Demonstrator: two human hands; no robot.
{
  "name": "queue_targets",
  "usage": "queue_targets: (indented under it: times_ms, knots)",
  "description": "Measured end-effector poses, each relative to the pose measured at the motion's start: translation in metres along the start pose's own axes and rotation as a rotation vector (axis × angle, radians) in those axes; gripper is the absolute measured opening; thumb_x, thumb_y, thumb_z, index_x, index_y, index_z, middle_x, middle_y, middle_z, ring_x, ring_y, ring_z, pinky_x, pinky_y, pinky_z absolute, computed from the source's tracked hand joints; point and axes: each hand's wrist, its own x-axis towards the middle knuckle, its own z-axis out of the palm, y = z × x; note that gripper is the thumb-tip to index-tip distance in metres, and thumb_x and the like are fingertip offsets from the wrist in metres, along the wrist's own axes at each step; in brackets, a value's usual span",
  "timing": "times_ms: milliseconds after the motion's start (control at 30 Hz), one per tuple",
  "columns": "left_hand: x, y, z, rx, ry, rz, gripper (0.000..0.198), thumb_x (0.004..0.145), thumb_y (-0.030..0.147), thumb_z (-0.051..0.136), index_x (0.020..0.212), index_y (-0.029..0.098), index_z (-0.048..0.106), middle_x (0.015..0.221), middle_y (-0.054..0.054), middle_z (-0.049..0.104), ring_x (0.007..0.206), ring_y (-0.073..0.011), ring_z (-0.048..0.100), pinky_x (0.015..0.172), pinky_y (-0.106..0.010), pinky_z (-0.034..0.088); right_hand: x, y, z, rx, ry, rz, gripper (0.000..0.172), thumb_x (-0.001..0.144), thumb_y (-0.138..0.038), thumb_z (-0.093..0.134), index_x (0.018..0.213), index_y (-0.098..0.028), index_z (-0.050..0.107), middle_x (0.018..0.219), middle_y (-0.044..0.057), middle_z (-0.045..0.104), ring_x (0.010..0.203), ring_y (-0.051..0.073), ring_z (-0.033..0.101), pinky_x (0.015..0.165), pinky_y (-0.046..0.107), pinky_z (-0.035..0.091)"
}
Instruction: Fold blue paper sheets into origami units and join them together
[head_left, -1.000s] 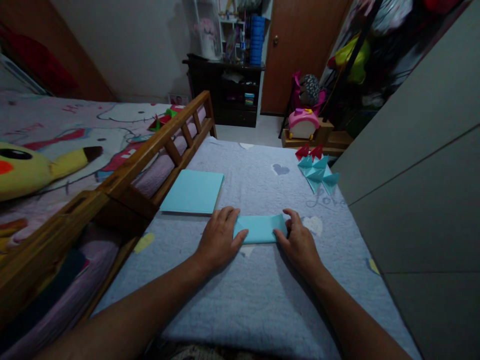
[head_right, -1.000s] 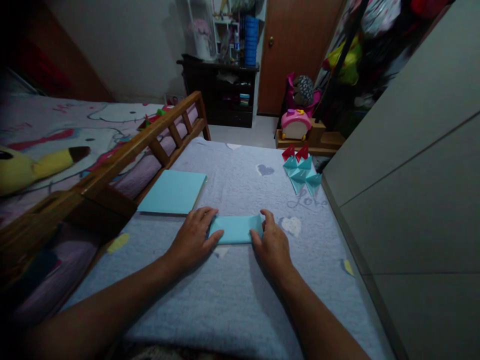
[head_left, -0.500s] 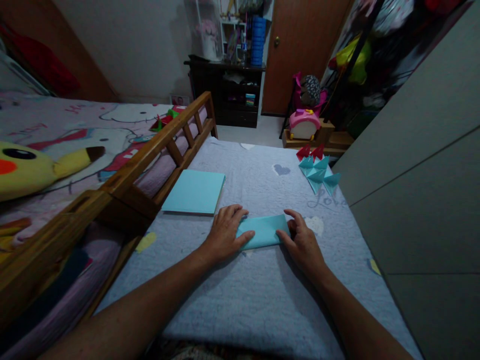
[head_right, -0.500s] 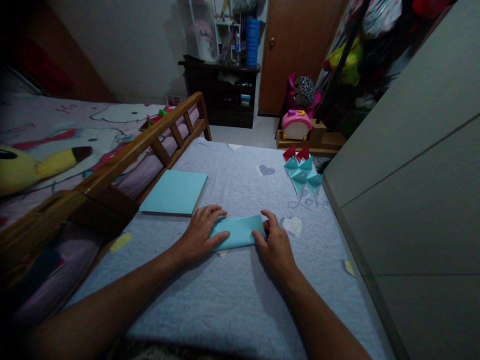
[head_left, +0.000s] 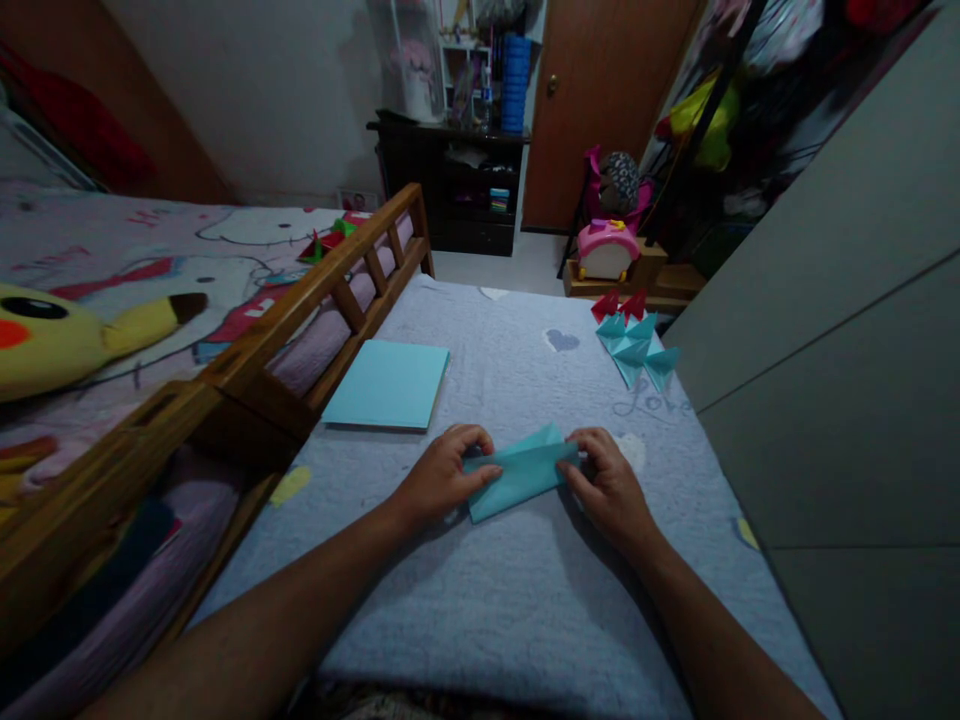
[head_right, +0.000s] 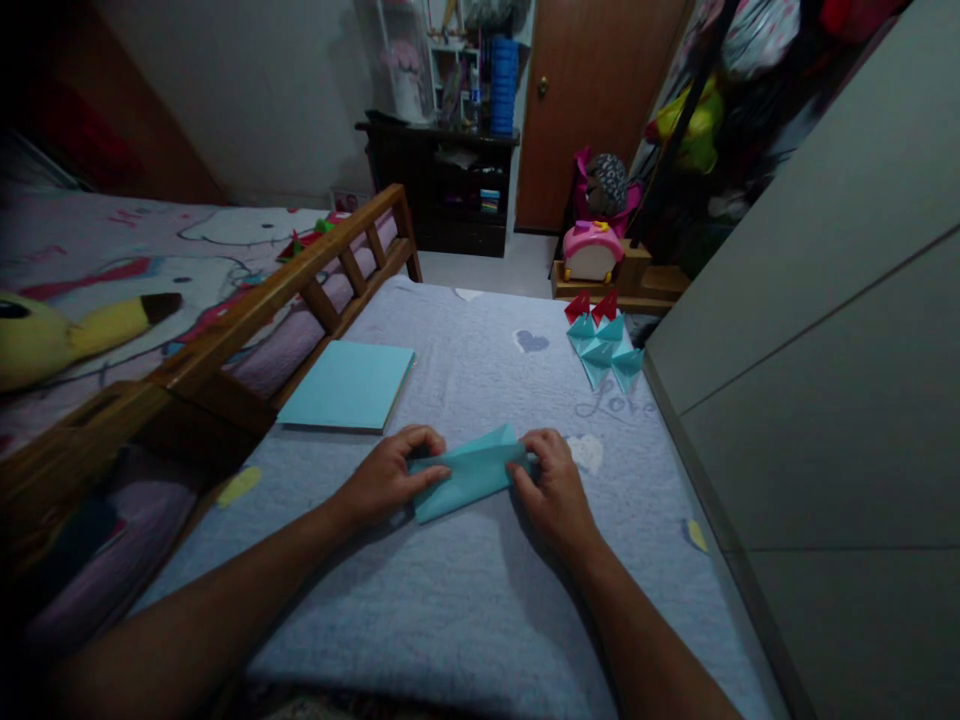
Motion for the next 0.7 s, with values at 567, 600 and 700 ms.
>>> queue_targets:
  times_ms: [567, 600, 700]
  knots:
    - [-0.0053, 0.0101, 0.0031, -0.656, 0.087, -0.297, 0.052, 0.059, 0.027, 0.087, 0.104, 0.02, 0.063, 0.089, 0.0, 0.064, 0.072, -0.0141, 0.058, 0.06, -0.024, 0.047, 0.0009, -0.0041, -0.0031, 0.66, -0.091, 0.425, 0.032, 0.074, -0.046, 0.082, 0.08, -0.016, 0.071, 0.071, 0.0, 0.06, 0.063, 0.012, 0.048, 0.058, 0.026, 0.036]
    - [-0.0053, 0.0104, 0.0032, -0.694, 0.081, -0.318, 0.054, 0.057, 0.026, 0.088, 0.104, 0.02, 0.062, 0.086, 0.001, 0.064, 0.07, -0.0134, 0.058, 0.059, -0.024, 0.047, 0.001, -0.0042, -0.0027, 0.669, -0.074, 0.432, 0.032, 0.073, -0.046, 0.082, 0.08, -0.016, 0.071, 0.07, -0.001, 0.06, 0.062, 0.012, 0.047, 0.058, 0.025, 0.036]
    - [-0.0048, 0.0105, 0.0036, -0.739, 0.079, -0.328, 0.047, 0.057, 0.028, 0.089, 0.096, 0.017, 0.064, 0.077, 0.002, 0.063, 0.068, -0.012, 0.057, 0.06, -0.023, 0.047, 0.0014, -0.0059, -0.002, 0.693, -0.046, 0.452, 0.033, 0.072, -0.047, 0.083, 0.081, -0.017, 0.072, 0.072, 0.0, 0.062, 0.062, 0.012, 0.049, 0.058, 0.025, 0.037]
